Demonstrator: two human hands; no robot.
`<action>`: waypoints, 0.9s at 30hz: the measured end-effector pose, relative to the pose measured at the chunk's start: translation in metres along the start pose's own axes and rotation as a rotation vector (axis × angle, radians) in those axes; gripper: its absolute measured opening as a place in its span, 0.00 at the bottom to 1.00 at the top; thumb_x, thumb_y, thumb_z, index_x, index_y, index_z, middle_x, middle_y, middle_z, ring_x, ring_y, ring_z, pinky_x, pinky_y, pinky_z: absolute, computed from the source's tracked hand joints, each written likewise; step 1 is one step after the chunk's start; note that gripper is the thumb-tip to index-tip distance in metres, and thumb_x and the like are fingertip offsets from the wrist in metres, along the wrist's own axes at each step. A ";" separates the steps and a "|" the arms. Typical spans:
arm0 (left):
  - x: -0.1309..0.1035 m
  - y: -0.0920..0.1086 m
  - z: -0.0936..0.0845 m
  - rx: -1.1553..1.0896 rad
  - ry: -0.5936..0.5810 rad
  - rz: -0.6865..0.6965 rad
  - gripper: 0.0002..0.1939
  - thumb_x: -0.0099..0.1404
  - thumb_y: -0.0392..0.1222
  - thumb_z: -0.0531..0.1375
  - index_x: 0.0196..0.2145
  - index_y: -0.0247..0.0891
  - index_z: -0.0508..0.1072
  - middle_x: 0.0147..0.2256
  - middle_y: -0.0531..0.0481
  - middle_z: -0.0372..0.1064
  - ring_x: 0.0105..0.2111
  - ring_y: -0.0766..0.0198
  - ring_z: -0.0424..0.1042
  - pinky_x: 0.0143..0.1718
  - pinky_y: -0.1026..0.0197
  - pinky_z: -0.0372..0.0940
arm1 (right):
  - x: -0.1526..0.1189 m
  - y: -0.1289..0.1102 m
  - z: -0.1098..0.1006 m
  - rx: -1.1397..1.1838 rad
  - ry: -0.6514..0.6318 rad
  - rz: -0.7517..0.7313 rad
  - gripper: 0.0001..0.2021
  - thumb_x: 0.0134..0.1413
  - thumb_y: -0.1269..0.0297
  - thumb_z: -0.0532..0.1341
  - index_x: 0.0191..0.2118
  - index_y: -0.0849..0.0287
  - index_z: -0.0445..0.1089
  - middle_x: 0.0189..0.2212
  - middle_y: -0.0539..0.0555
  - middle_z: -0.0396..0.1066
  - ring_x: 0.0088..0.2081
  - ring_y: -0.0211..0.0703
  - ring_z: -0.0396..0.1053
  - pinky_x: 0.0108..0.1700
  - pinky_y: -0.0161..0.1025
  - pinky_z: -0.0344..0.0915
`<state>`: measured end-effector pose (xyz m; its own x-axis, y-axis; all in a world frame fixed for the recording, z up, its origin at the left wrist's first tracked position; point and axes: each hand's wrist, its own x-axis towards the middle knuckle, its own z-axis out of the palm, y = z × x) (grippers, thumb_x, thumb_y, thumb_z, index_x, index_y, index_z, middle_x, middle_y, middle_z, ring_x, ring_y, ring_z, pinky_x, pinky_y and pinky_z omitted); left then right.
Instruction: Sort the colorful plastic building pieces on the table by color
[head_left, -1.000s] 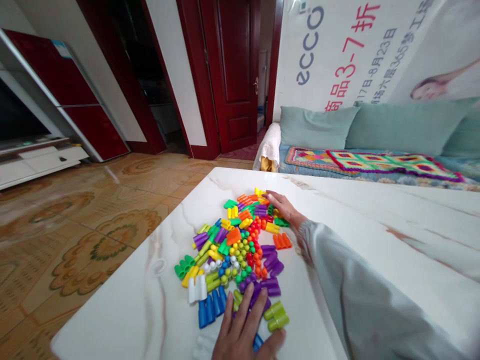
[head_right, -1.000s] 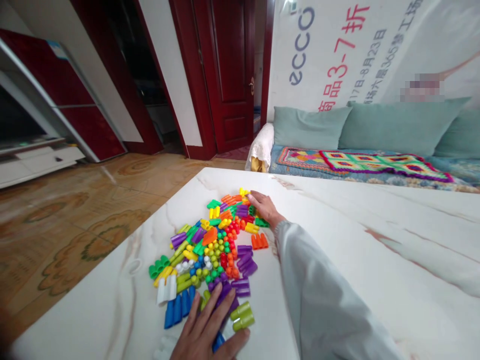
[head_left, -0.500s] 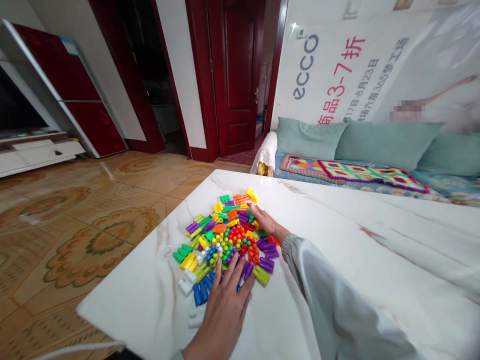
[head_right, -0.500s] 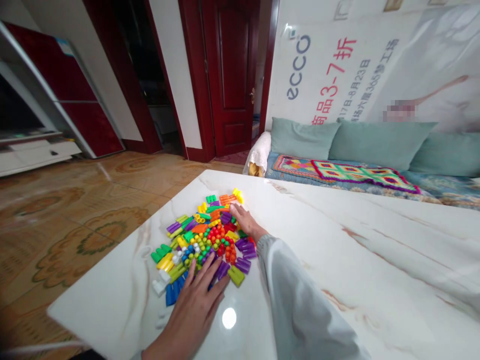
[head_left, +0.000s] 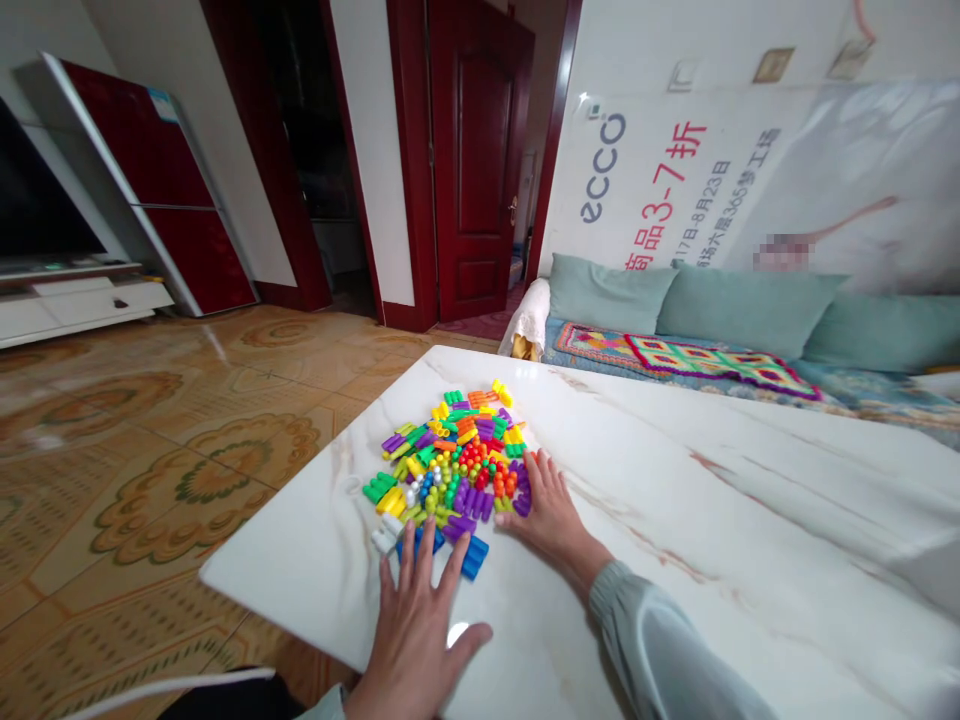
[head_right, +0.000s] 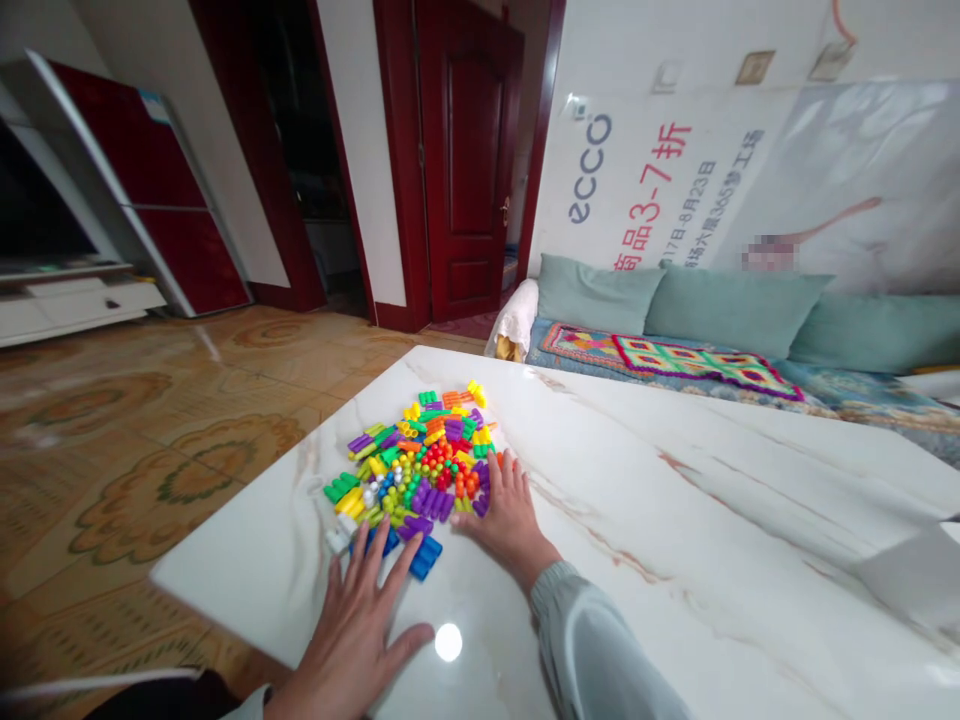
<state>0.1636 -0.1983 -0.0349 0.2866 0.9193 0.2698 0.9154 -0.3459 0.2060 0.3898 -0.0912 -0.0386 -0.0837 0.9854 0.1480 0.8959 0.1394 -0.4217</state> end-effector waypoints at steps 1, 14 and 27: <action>0.002 0.001 0.002 -0.008 -0.024 -0.010 0.42 0.60 0.53 0.62 0.67 0.49 0.50 0.68 0.34 0.40 0.66 0.30 0.39 0.56 0.25 0.47 | 0.006 -0.007 0.002 -0.020 0.007 0.019 0.57 0.42 0.32 0.61 0.69 0.68 0.42 0.69 0.72 0.35 0.69 0.67 0.32 0.66 0.60 0.40; 0.020 -0.001 0.001 0.030 0.061 -0.247 0.45 0.57 0.51 0.63 0.68 0.49 0.48 0.70 0.39 0.27 0.67 0.33 0.24 0.58 0.24 0.36 | -0.023 -0.039 0.014 -0.247 0.073 0.230 0.54 0.52 0.31 0.49 0.68 0.77 0.41 0.68 0.76 0.37 0.68 0.71 0.32 0.65 0.63 0.33; 0.077 -0.022 0.026 -0.099 0.097 -0.301 0.47 0.57 0.58 0.64 0.67 0.37 0.51 0.69 0.30 0.32 0.67 0.30 0.30 0.60 0.30 0.41 | -0.009 -0.024 0.019 -0.158 0.095 0.109 0.50 0.57 0.34 0.45 0.68 0.77 0.41 0.68 0.70 0.37 0.69 0.61 0.34 0.67 0.58 0.37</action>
<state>0.1730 -0.1148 -0.0429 -0.0253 0.9624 0.2706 0.9218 -0.0823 0.3788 0.3607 -0.1013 -0.0472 0.0520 0.9791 0.1966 0.9552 0.0086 -0.2958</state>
